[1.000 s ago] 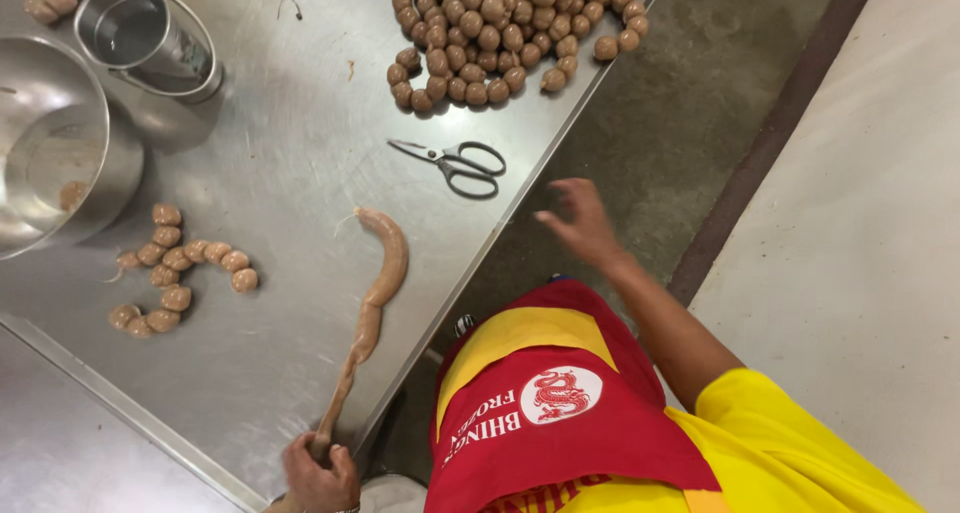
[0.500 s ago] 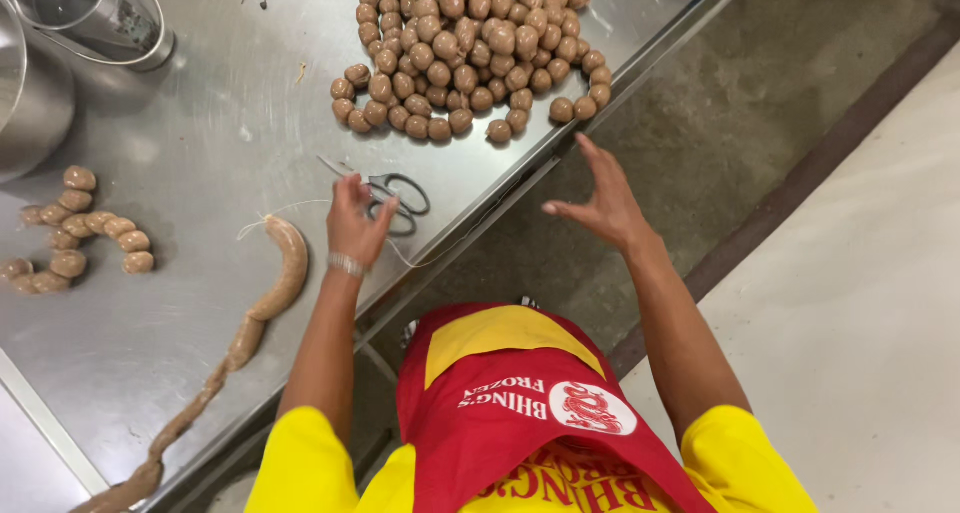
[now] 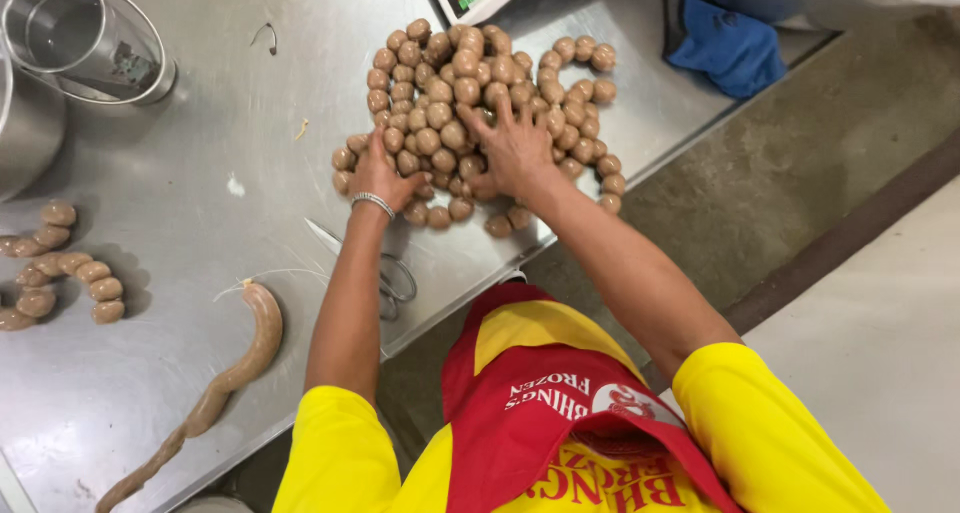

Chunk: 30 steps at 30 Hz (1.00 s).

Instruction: The person ties lengths of filled casing into individual sausage links by hand using a thin string, occasionally using shears to cut the string, and luego places finished links into a large metal bowl.

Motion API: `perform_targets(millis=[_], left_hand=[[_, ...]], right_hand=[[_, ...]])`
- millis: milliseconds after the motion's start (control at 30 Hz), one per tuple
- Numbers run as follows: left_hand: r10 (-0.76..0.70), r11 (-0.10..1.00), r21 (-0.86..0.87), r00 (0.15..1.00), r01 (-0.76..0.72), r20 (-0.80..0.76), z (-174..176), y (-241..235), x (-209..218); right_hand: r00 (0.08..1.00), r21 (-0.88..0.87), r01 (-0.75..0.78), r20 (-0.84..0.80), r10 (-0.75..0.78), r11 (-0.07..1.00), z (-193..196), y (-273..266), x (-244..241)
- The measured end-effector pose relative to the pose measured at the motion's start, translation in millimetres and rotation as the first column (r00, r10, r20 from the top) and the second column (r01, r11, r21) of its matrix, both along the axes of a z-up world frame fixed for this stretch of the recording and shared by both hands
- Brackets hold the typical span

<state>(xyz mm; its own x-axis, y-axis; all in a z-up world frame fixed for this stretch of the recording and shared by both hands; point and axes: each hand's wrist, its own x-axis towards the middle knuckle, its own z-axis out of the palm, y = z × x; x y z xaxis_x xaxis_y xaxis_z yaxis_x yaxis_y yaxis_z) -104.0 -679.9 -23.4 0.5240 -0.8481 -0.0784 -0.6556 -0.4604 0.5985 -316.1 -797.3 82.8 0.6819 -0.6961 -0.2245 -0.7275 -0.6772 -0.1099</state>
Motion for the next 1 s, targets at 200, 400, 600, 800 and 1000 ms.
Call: perform_targets(millis=[200, 400, 600, 800, 1000], left_hand=[[0.017, 0.98, -0.185, 0.948, -0.08, -0.318, -4, -13, -5], [-0.129, 0.906, -0.289, 0.449, -0.309, -0.884, 14, -20, -19], [-0.079, 0.867, -0.084, 0.031, -0.491, -0.996, 6, -30, -39], [-0.178, 0.863, -0.154, -0.004, -0.481, -0.984, -10, -24, -40], [-0.124, 0.86, -0.201, 0.191, -0.469, -0.974, 60, -39, -48]], right_hand=[[0.995, 0.045, -0.025, 0.093, 0.021, 0.999, -32, -8, 33], [0.989, 0.289, -0.038, 0.149, -0.006, 0.956, -47, -44, 41], [0.973, 0.477, -0.051, 0.221, -0.063, 0.877, -27, -59, 45], [0.933, 0.645, -0.218, 0.357, -0.036, 0.732, -25, -79, 43], [0.822, 0.705, -0.372, 0.553, -0.138, 0.604, 1, -93, 45]])
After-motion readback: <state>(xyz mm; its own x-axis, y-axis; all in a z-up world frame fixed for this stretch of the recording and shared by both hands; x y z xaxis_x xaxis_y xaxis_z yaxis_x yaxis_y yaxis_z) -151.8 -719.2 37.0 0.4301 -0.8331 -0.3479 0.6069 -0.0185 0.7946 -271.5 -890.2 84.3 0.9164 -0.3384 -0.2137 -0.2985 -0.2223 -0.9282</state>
